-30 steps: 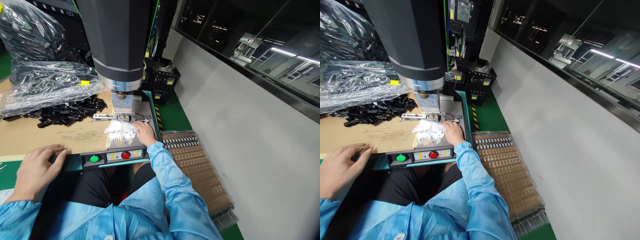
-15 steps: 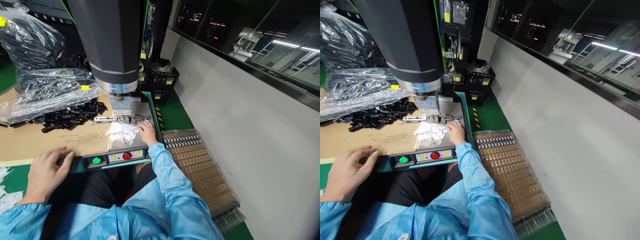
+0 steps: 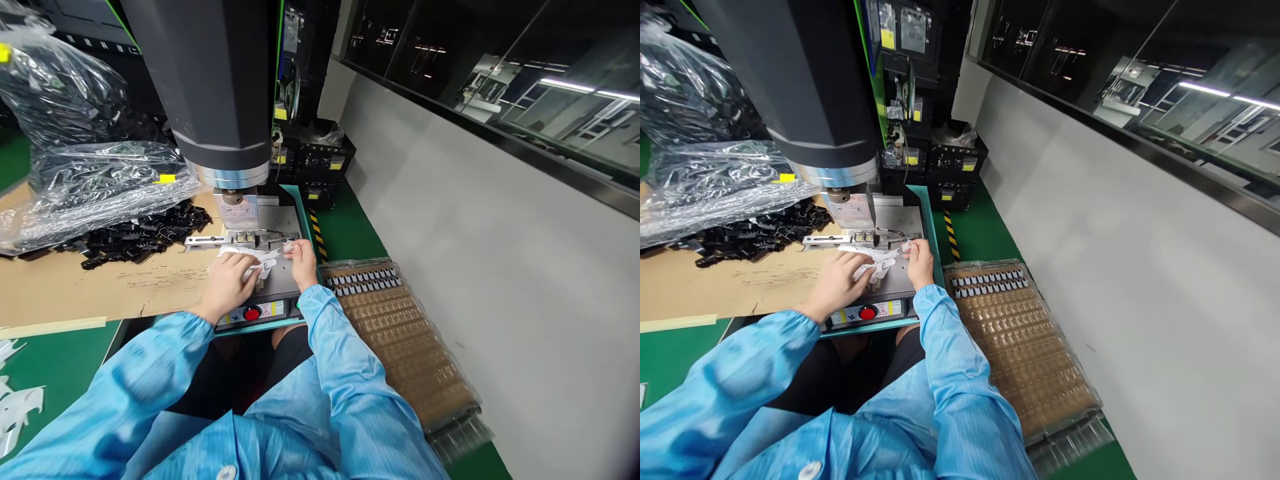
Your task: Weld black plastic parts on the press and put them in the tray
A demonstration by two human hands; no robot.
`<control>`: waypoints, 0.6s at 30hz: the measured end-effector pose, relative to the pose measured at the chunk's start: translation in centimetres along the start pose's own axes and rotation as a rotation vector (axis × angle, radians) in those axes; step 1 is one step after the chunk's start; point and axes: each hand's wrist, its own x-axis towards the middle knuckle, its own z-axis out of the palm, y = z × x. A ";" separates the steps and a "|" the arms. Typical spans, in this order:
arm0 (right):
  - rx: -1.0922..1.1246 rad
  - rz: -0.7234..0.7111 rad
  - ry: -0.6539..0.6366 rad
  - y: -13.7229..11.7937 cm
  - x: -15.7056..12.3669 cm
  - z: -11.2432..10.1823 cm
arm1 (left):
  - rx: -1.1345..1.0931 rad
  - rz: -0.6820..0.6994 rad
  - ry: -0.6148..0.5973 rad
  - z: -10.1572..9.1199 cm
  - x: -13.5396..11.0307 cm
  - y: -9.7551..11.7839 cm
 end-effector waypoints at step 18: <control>-0.158 0.002 0.138 1.1 0.7 -0.2 | 0.104 -0.035 -0.217 6.6 8.8 1.8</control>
